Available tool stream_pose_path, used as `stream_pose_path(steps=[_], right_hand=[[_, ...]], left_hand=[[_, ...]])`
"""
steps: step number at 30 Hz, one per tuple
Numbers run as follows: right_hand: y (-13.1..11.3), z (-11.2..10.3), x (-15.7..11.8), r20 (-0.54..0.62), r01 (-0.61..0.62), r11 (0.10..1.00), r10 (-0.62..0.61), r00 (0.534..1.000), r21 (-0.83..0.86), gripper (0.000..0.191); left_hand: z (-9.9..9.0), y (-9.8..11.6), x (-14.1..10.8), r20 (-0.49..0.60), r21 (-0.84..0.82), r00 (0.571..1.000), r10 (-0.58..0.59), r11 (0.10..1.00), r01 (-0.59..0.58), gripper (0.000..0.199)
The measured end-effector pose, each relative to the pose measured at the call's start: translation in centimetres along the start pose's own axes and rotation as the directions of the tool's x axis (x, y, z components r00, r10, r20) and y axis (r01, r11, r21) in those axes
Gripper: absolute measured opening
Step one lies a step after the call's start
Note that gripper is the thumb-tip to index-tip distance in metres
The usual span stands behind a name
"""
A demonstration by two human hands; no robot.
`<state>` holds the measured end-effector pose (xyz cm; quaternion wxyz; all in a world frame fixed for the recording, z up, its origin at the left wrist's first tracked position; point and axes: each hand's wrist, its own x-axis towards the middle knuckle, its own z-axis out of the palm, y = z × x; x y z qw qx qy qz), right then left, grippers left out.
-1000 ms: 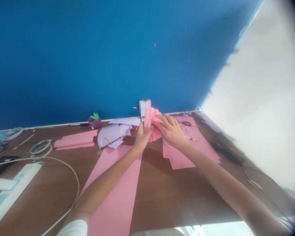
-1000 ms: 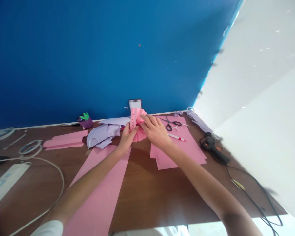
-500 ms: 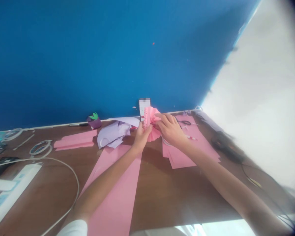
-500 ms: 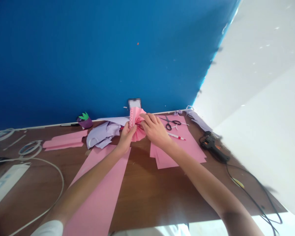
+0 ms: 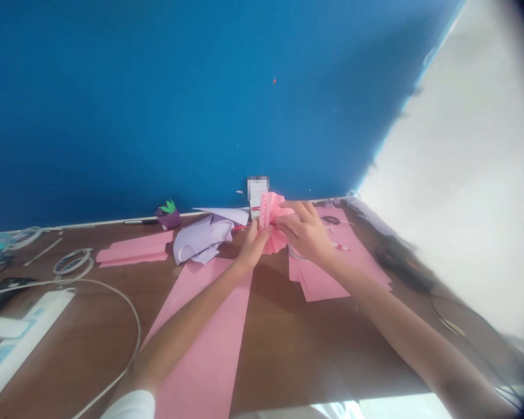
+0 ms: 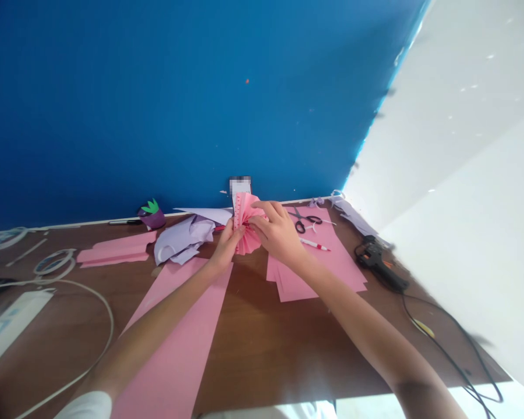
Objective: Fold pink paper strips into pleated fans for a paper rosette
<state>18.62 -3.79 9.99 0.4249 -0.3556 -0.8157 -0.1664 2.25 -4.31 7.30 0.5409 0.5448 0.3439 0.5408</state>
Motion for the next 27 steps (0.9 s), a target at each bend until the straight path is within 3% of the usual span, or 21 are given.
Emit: stream_pose_path(steps=[11,18,27], right_hand=[[-0.4,-0.3,0.0,0.088,0.102,0.990,-0.093,0.992,-0.102,0.023],[-0.4,-0.1,-0.2,0.103,0.144,0.977,-0.129,0.986,-0.157,0.022],[0.6,-0.6,0.2,0.214,0.165,0.975,-0.131,0.968,-0.151,0.017]], left_hand=[[-1.1,-1.2,0.4,0.083,0.096,0.995,0.059,0.993,-0.067,0.044],[-0.8,-0.7,0.2,0.115,0.101,0.992,0.058,0.992,-0.069,0.044],[-0.7,-0.3,-0.1,-0.071,0.222,0.995,0.077,0.973,-0.059,0.040]])
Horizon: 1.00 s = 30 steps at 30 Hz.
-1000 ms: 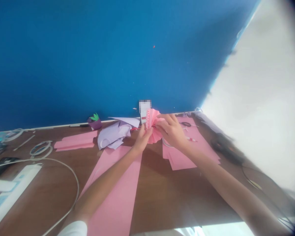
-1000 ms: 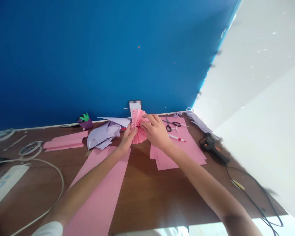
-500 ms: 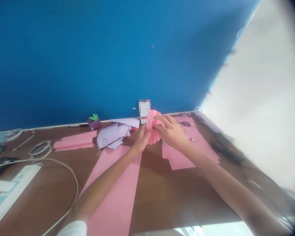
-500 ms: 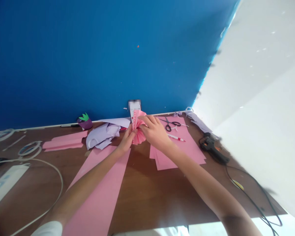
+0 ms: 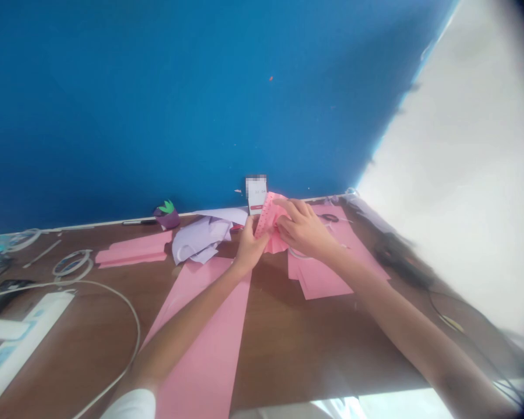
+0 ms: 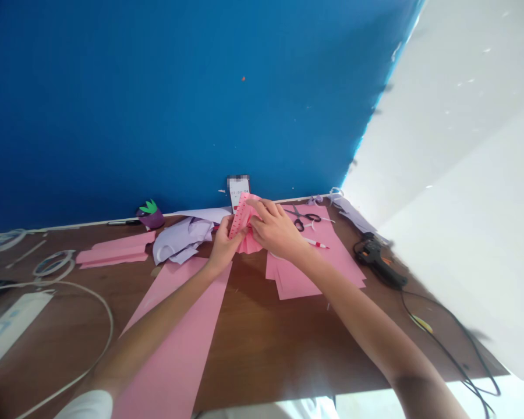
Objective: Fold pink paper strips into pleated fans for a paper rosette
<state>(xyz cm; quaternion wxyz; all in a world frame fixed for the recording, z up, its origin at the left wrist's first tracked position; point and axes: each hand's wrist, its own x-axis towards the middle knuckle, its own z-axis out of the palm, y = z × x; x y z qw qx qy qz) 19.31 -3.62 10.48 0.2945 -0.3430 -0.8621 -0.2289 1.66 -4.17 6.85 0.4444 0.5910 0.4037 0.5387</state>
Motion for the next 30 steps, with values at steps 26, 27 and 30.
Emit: stream_pose_path(steps=[26,27,30], right_hand=[[1.01,-0.39,-0.05,-0.003,0.018,0.984,-0.018,1.000,0.178,0.017],[1.04,-0.40,-0.04,-0.001,0.019,0.984,-0.019,1.000,0.177,0.017],[1.11,-0.46,-0.02,0.009,0.032,0.987,-0.034,0.999,0.156,0.017]], left_hand=[[0.09,-0.34,0.31,0.190,-0.234,0.963,-0.189,0.944,0.232,0.034],[0.12,-0.34,0.32,0.192,-0.236,0.964,-0.182,0.945,0.225,0.034],[0.19,-0.20,0.32,0.194,-0.243,0.965,-0.175,0.945,0.220,0.036]])
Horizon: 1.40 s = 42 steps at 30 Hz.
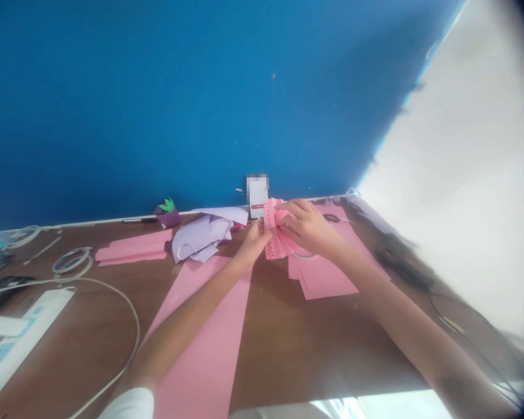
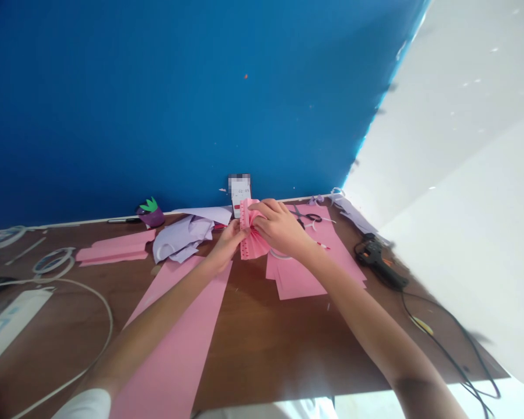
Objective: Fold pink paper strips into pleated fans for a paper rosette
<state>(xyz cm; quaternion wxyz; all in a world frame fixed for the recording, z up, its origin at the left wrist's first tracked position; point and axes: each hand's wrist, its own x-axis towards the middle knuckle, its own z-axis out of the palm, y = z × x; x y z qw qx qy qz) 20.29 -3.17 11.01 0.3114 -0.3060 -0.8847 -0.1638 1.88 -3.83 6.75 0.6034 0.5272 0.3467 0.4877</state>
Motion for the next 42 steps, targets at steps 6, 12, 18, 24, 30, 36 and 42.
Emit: stream_pose_path(steps=[6,12,18,24,30,36,42], right_hand=[[0.0,0.2,-0.1,0.021,0.013,1.000,-0.013,1.000,0.017,0.018],[0.0,0.4,-0.1,-0.006,-0.039,0.995,0.039,0.999,0.092,0.016],[-0.1,0.7,-0.2,-0.023,-0.080,0.993,0.082,0.996,0.086,0.017],[0.0,0.9,-0.3,-0.004,-0.083,0.992,0.084,0.996,0.095,0.015],[0.2,1.0,-0.4,0.024,-0.121,0.987,0.119,0.993,0.104,0.016],[0.1,1.4,-0.4,0.040,-0.148,0.970,0.143,0.989,0.195,0.013],[0.3,0.3,-0.1,0.024,-0.159,0.958,0.158,0.987,0.238,0.015]], left_hand=[[0.2,0.1,0.0,-0.022,-0.029,0.999,-0.035,0.999,0.034,0.037],[0.3,-0.2,0.0,-0.011,-0.030,1.000,-0.027,0.999,0.026,0.039],[0.1,-0.3,-0.1,-0.028,-0.009,0.999,-0.015,1.000,0.014,0.043],[0.0,-0.6,0.0,-0.046,-0.011,0.999,-0.011,1.000,0.011,0.039],[-0.2,-0.9,0.1,-0.032,0.005,0.999,0.000,1.000,0.000,0.041],[0.0,-0.6,0.1,-0.034,-0.019,0.999,-0.030,0.999,0.030,0.041],[-0.2,0.0,0.1,-0.001,-0.025,1.000,0.001,1.000,-0.001,0.043]])
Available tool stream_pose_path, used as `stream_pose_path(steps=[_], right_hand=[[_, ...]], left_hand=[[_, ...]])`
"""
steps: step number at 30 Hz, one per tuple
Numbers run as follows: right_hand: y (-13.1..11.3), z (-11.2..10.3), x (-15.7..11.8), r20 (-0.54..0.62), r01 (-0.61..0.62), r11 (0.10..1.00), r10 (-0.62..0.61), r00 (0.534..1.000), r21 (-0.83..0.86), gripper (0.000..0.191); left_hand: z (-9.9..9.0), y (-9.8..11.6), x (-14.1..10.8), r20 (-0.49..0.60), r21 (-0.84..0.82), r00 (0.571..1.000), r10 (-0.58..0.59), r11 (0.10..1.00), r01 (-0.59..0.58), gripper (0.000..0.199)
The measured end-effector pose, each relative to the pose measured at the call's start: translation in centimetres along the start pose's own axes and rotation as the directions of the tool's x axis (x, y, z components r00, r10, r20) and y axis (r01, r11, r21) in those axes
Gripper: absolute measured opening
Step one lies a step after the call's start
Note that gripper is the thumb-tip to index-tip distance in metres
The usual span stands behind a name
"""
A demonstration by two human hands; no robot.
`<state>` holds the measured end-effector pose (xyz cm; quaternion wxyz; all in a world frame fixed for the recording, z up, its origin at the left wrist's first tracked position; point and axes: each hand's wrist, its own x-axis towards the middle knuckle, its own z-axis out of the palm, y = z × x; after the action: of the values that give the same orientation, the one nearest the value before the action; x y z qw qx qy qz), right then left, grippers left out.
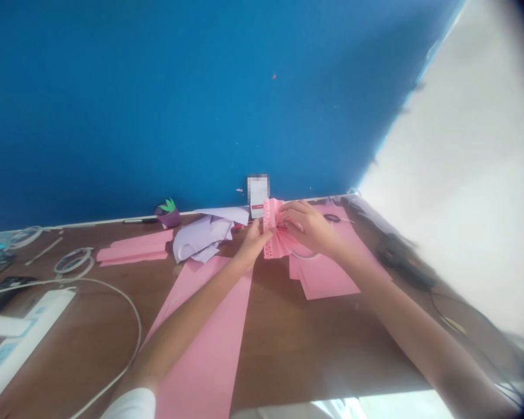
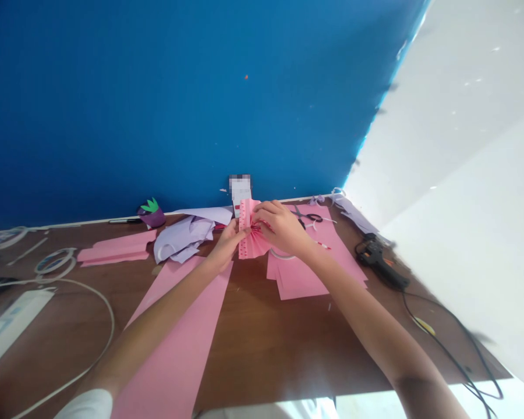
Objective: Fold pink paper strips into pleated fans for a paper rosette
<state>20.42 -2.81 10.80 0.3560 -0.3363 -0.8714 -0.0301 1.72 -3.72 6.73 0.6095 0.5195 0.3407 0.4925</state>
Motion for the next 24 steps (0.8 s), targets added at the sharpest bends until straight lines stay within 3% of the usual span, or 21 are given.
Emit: stream_pose_path(steps=[11,19,24], right_hand=[[-0.21,-0.88,0.10,0.115,0.112,0.981,-0.094,0.989,-0.160,0.017],[-0.39,-0.79,0.07,0.090,0.169,0.959,-0.152,0.984,-0.228,0.009],[-0.10,-0.47,-0.05,0.107,0.221,0.946,-0.200,0.974,-0.238,0.017]], left_hand=[[-0.11,-0.46,0.04,0.064,0.042,0.998,-0.006,0.999,0.003,0.041],[-0.10,-0.45,0.16,0.099,0.125,0.995,0.011,0.992,-0.024,0.039],[0.12,-0.30,0.12,0.075,0.112,0.997,-0.011,0.994,0.003,0.039]])
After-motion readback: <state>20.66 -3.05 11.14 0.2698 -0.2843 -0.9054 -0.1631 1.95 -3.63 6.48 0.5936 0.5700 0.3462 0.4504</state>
